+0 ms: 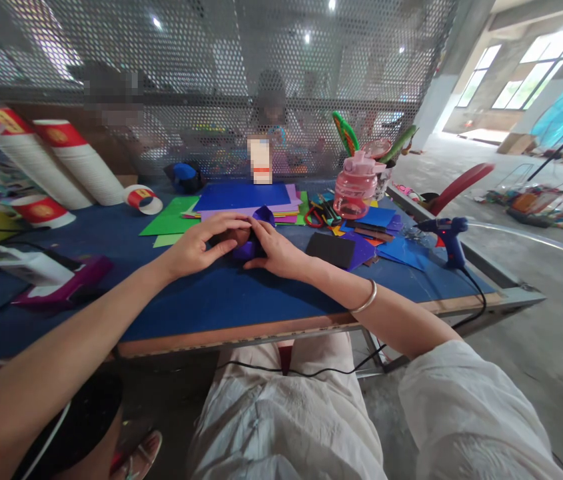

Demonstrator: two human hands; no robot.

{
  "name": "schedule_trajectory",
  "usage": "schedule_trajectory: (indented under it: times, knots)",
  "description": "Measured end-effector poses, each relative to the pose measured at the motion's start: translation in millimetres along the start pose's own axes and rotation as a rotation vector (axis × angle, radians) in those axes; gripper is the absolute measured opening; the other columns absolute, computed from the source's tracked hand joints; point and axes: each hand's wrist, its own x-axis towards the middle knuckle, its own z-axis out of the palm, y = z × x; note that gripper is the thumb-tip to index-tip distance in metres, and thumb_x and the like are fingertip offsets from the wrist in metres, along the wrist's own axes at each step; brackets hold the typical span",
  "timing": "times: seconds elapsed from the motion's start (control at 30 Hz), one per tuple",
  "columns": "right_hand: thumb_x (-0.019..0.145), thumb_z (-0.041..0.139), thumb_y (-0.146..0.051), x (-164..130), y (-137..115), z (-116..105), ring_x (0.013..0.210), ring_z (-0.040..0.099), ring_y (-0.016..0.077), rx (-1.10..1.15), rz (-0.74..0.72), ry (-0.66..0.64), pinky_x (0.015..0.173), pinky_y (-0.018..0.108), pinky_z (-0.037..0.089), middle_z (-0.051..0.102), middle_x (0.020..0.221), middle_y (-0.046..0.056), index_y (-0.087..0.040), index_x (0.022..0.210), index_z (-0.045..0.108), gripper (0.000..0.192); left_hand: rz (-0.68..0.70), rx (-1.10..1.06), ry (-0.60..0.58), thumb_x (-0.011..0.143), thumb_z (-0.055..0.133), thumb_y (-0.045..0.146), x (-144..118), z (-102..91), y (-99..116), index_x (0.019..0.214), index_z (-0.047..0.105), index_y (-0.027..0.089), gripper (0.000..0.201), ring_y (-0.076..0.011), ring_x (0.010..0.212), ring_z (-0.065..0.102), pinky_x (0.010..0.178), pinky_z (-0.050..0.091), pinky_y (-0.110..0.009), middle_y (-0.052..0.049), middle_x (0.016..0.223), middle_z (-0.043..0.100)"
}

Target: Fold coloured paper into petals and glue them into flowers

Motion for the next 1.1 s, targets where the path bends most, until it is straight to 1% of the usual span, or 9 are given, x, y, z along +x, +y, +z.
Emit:
schedule_trajectory:
  times: [0.13, 0.27, 0.4, 0.6, 0.77, 0.83, 0.9, 1.0, 1.1]
  knots:
    - [0.075, 0.089, -0.04, 1.5, 2.2, 0.9, 0.145, 0.047, 0.0383, -0.007, 0.033, 0.016, 0.117, 0.06, 0.044, 0.044, 0.155, 0.027, -0.014, 0.161, 0.028, 0.108, -0.015, -0.031, 0.001, 0.103, 0.045, 0.028, 0.6, 1.1, 0.1, 0.129, 0.068, 0.023, 0.036, -0.0254, 0.135, 0.058, 0.12, 0.042, -0.05, -0.011, 0.142, 0.065]
    - [0.067, 0.093, -0.044, 2.8, 5.8, 0.8, 0.142, 0.05, 0.0401, -0.04, 0.032, 0.03, 0.119, 0.063, 0.04, 0.049, 0.151, 0.026, -0.014, 0.159, 0.034, 0.113, -0.017, -0.017, 0.01, 0.102, 0.046, 0.027, 0.6, 3.6, 0.8, 0.13, 0.069, 0.025, 0.037, -0.0254, 0.134, 0.059, 0.119, 0.042, -0.049, -0.01, 0.14, 0.066]
    - [0.066, 0.093, -0.05, 3.0, 8.4, -0.3, 0.14, 0.052, 0.0397, -0.061, 0.006, 0.045, 0.118, 0.061, 0.042, 0.051, 0.149, 0.026, -0.013, 0.155, 0.041, 0.109, -0.016, -0.022, 0.005, 0.102, 0.047, 0.027, 0.7, 3.9, 1.8, 0.133, 0.069, 0.026, 0.038, -0.0256, 0.133, 0.06, 0.12, 0.042, -0.049, -0.009, 0.141, 0.066]
    - [0.064, 0.093, -0.053, 2.1, 8.7, -0.7, 0.135, 0.056, 0.0392, -0.048, 0.008, 0.064, 0.114, 0.06, 0.046, 0.055, 0.146, 0.022, -0.018, 0.153, 0.045, 0.106, 0.006, -0.011, 0.038, 0.101, 0.049, 0.025, 0.1, 6.5, 1.0, 0.134, 0.069, 0.026, 0.039, -0.0268, 0.134, 0.06, 0.119, 0.043, -0.051, -0.009, 0.142, 0.066]
    - [0.06, 0.096, -0.053, 3.3, 3.4, -1.3, 0.135, 0.056, 0.04, -0.049, 0.054, 0.072, 0.114, 0.059, 0.046, 0.056, 0.144, 0.024, -0.014, 0.15, 0.048, 0.109, 0.007, -0.003, -0.001, 0.101, 0.048, 0.025, 0.9, 5.0, -0.7, 0.126, 0.071, 0.023, 0.034, -0.0258, 0.132, 0.06, 0.118, 0.044, -0.049, -0.011, 0.139, 0.067]
    - [0.06, 0.096, -0.053, 4.3, 1.0, -1.7, 0.134, 0.056, 0.0401, -0.044, 0.064, 0.074, 0.113, 0.06, 0.046, 0.056, 0.144, 0.024, -0.014, 0.151, 0.047, 0.11, 0.012, -0.018, -0.011, 0.101, 0.048, 0.025, 0.7, 3.4, -1.2, 0.128, 0.068, 0.023, 0.034, -0.0262, 0.132, 0.06, 0.118, 0.044, -0.05, -0.011, 0.138, 0.067]
    - [0.061, 0.095, -0.052, 5.0, -1.2, -2.5, 0.136, 0.055, 0.0397, -0.036, 0.065, 0.08, 0.113, 0.061, 0.046, 0.055, 0.145, 0.024, -0.016, 0.153, 0.044, 0.111, 0.006, -0.039, 0.018, 0.099, 0.052, 0.027, -0.5, 2.0, -1.1, 0.138, 0.06, 0.022, 0.04, -0.027, 0.135, 0.058, 0.12, 0.043, -0.05, -0.013, 0.142, 0.064]
    - [0.063, 0.095, -0.048, 4.8, -5.4, -4.7, 0.141, 0.049, 0.0402, -0.029, 0.038, 0.116, 0.115, 0.063, 0.043, 0.051, 0.15, 0.024, -0.018, 0.158, 0.035, 0.116, -0.049, -0.065, 0.122, 0.094, 0.063, 0.035, -3.0, 0.8, 0.5, 0.147, 0.048, 0.019, 0.057, -0.0291, 0.139, 0.054, 0.121, 0.042, -0.048, -0.016, 0.149, 0.056]
    - [0.071, 0.091, -0.041, 3.1, -11.7, -7.4, 0.143, 0.045, 0.0392, -0.021, -0.017, 0.171, 0.115, 0.063, 0.044, 0.046, 0.155, 0.023, -0.02, 0.163, 0.023, 0.116, -0.108, -0.067, 0.226, 0.091, 0.065, 0.042, -5.0, 0.3, 1.7, 0.145, 0.047, 0.02, 0.061, -0.0307, 0.14, 0.052, 0.121, 0.042, -0.049, -0.016, 0.149, 0.052]
